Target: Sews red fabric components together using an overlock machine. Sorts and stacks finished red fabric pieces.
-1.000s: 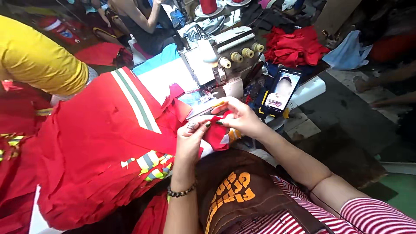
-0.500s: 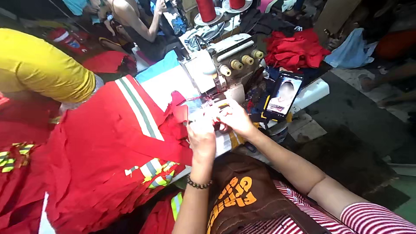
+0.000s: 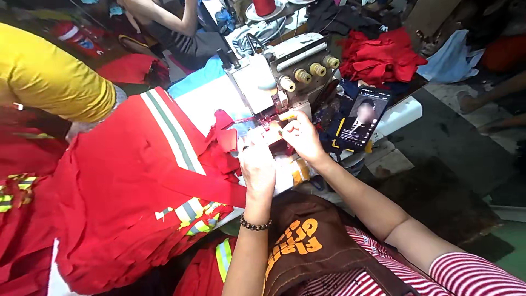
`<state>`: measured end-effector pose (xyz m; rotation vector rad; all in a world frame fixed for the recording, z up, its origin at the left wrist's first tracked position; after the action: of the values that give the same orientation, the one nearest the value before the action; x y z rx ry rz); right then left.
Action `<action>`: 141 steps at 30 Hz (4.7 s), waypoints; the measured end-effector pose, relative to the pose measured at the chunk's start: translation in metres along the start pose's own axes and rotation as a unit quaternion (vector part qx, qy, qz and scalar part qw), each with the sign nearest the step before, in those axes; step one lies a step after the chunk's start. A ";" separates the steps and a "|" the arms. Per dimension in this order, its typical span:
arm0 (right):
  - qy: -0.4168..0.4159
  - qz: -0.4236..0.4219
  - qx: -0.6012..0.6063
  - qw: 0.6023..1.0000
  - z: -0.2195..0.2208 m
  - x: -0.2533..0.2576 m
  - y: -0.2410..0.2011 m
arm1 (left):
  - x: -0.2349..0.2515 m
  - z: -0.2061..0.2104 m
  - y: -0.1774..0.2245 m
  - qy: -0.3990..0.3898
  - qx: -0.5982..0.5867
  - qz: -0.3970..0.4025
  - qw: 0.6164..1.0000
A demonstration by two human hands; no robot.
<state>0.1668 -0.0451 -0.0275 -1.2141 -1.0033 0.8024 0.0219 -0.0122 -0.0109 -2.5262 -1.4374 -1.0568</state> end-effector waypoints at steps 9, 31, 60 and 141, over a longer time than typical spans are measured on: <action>0.052 -0.046 -0.089 0.994 0.004 0.005 0.000 | 0.030 -0.007 -0.035 -0.141 -0.005 -0.093 0.986; -0.449 -0.285 -0.285 0.797 0.093 -0.042 0.026 | -0.119 -0.108 -0.087 0.057 -0.124 -0.200 0.970; -0.369 -0.428 -0.005 0.825 0.032 -0.079 -0.098 | 0.023 -0.104 -0.151 0.134 -0.526 -0.407 0.735; -0.032 -0.203 -0.132 0.970 0.022 -0.030 0.011 | 0.087 0.016 -0.055 -0.175 0.130 -0.103 0.970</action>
<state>0.1353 -0.0622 -0.0425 -1.1539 -1.3891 0.3954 0.0163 0.0891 0.0122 -2.4967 -1.8185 -0.4069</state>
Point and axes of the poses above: each hand's wrist, its own x-axis towards the middle knuckle, its own z-axis out of the palm, y = z × x, the point moved 2 cm from there along x, towards the middle knuckle, and after that the axes turned 8 degrees about x, right-handed, at the moved point
